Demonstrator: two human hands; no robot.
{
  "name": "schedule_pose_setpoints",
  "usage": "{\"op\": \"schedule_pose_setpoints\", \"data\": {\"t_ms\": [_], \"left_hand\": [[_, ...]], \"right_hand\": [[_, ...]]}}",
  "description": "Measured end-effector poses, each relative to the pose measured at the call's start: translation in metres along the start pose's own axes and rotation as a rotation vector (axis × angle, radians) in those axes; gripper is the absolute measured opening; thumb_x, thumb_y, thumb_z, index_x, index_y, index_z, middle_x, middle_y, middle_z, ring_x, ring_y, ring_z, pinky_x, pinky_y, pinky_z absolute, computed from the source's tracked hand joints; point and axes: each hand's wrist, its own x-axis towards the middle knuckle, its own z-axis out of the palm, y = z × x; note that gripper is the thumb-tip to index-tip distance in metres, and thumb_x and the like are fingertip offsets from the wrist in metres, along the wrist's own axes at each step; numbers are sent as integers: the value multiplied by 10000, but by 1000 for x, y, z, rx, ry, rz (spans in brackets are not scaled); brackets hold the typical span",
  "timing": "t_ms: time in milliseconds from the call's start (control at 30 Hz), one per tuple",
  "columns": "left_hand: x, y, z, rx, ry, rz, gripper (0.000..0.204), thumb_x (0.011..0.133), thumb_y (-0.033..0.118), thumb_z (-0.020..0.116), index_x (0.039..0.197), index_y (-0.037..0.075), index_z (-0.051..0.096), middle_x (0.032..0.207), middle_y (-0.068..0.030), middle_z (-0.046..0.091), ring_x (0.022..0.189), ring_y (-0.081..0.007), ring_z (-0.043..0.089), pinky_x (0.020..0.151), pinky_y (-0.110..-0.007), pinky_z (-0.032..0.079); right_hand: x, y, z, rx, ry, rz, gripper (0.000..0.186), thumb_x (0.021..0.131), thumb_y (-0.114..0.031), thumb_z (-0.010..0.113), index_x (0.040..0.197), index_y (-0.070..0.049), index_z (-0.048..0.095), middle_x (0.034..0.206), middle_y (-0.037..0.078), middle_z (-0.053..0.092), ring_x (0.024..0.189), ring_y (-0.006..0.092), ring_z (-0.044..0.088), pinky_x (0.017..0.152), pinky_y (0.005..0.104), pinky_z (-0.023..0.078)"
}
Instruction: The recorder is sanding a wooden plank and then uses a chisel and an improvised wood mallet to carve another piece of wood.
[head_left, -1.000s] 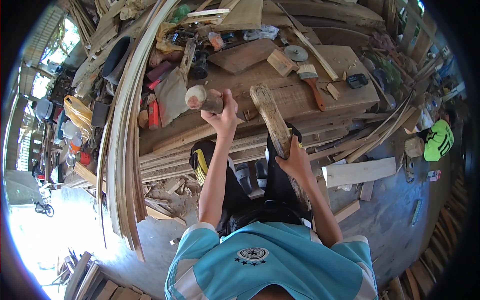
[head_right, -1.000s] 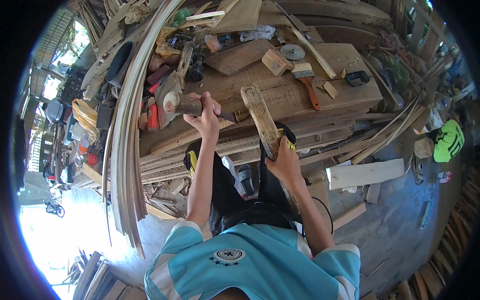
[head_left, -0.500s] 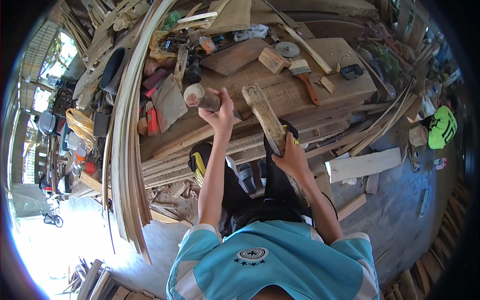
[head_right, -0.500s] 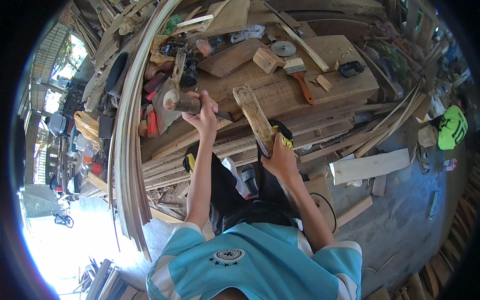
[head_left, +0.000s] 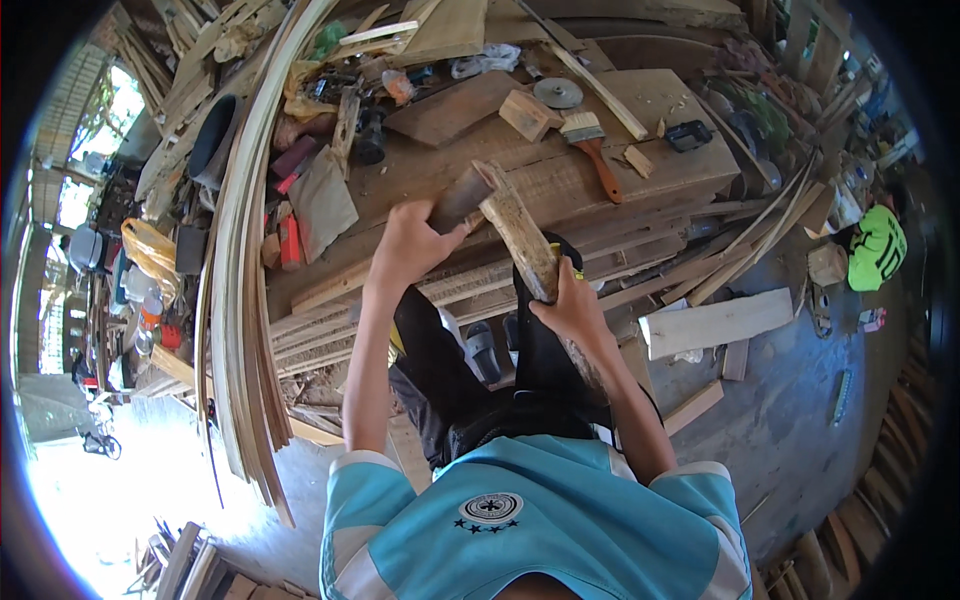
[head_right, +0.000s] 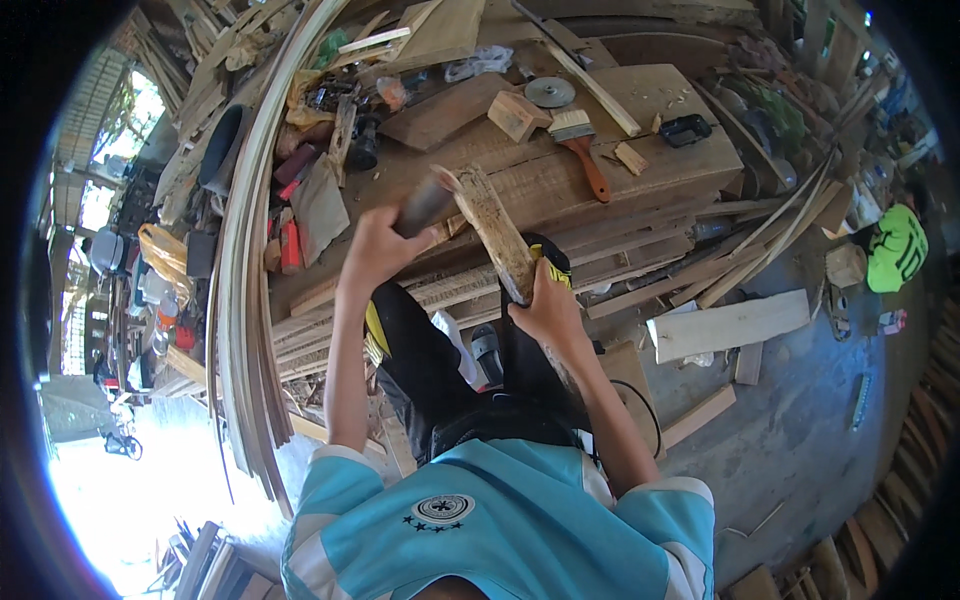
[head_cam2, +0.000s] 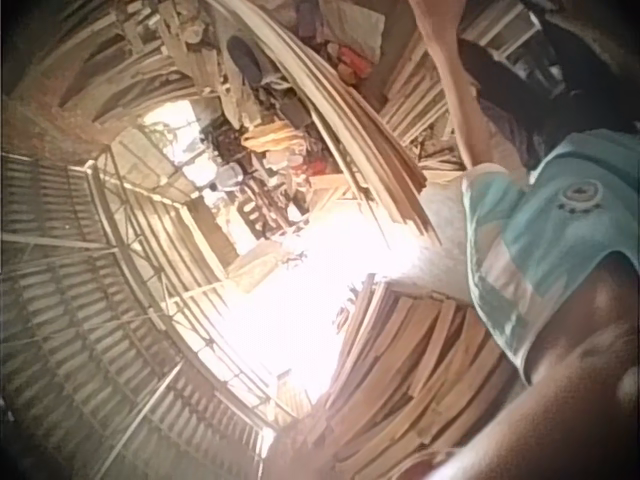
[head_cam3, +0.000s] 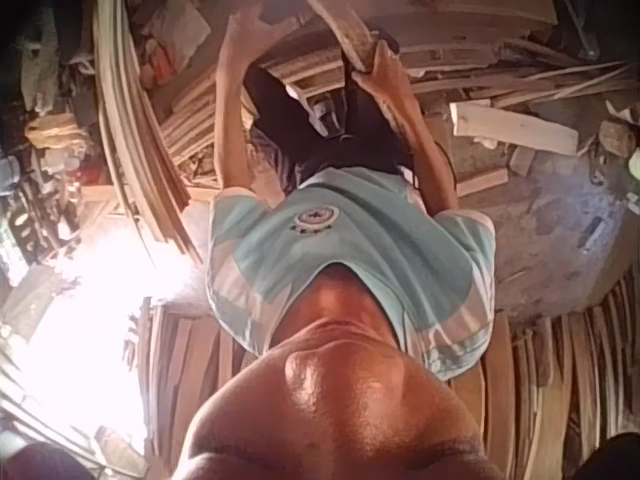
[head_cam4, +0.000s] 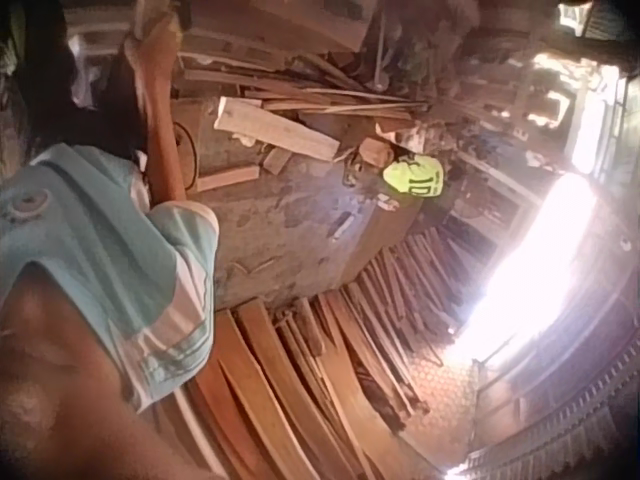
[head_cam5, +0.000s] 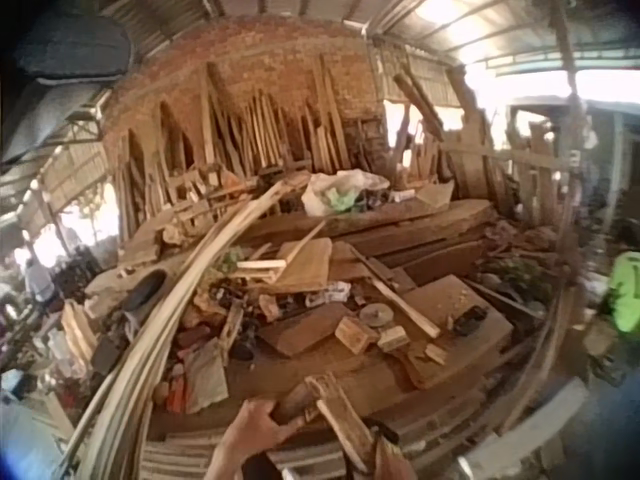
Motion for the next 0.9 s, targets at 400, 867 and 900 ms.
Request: {"op": "schedule_pose_setpoints", "data": {"t_ms": [400, 867, 900], "left_hand": [[-9, -76, 38, 177, 21, -153, 594, 647, 288, 734, 1135, -1, 557, 1143, -206, 559, 1078, -332, 519, 924, -376, 413], [37, -81, -9, 164, -470, -76, 646, 687, 345, 704, 1194, -6, 512, 1151, -228, 542, 1106, -345, 494, 953, -372, 388], [42, -82, -9, 142, -518, -110, 683, 698, 380, 695, 1222, -9, 491, 1211, -230, 510, 1162, -341, 457, 991, -370, 359]], "right_hand": [[13, 31, -13, 882, -222, 127, 601, 709, -130, 713, 1217, 12, 423, 816, 84, 559, 622, 123, 568, 521, 260, 480], [14, 32, -7, 646, -91, 135, 622, 635, -178, 732, 1148, 53, 466, 1017, 183, 595, 942, 249, 578, 824, 331, 438], [14, 31, -7, 634, -105, 165, 622, 636, -180, 732, 1147, 53, 465, 1016, 184, 595, 940, 250, 580, 819, 333, 440]]}}
